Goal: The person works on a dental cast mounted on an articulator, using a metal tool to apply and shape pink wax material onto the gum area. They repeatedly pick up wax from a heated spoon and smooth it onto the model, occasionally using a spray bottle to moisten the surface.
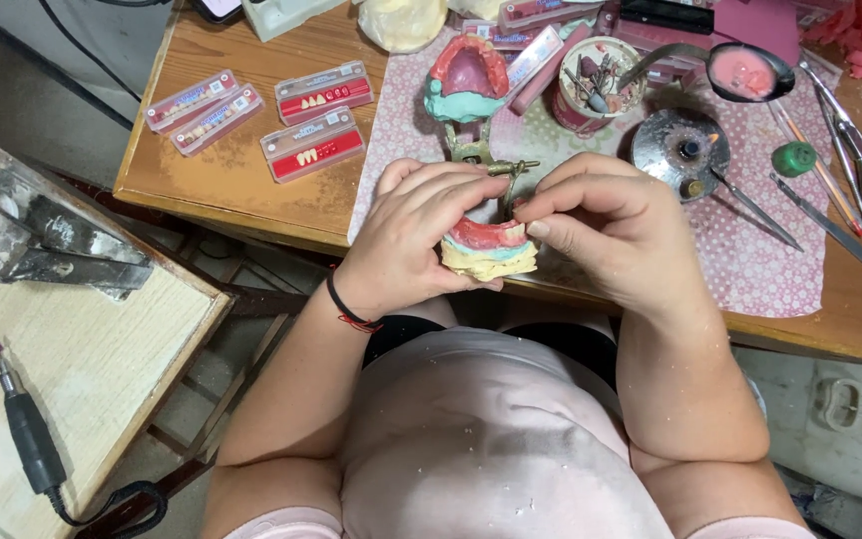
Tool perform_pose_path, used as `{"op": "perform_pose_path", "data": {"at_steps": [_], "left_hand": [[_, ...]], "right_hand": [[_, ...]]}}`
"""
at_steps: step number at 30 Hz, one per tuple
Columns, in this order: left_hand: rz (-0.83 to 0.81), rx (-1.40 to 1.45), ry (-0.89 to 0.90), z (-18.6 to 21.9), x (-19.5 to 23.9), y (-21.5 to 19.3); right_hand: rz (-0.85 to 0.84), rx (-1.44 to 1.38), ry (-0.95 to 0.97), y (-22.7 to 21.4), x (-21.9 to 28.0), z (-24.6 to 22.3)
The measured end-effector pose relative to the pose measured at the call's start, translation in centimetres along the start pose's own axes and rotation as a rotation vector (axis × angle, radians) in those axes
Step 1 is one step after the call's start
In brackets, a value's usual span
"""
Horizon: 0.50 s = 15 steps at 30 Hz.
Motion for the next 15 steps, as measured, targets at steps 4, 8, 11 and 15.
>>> {"op": "perform_pose_path", "data": {"at_steps": [4, 8, 11, 15], "left_hand": [[0.013, -0.002, 0.010, -0.1, 0.2, 0.1], [0.008, -0.002, 0.006, -0.1, 0.1, 0.1], [0.012, -0.001, 0.010, -0.1, 0.1, 0.1], [0.008, -0.002, 0.008, -0.1, 0.1, 0.1]], "right_hand": [[0.006, 0.038, -0.033, 0.2, -0.1, -0.7], [-0.011, 0.074, -0.096, 0.1, -0.2, -1.1], [-0.025, 0.086, -0.125, 0.1, -0.3, -1.1], [-0.037, 0.101, -0.144, 0.1, -0.4, -1.4]]}}
Point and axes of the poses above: each hand's wrist, its own x-axis away from the middle knuckle, its own y-axis out of the palm, z = x × y, the point moved 3 cm from there along -x, towards the middle knuckle, and after that the axes turned 2 degrees about -y, right-handed, at the moved point
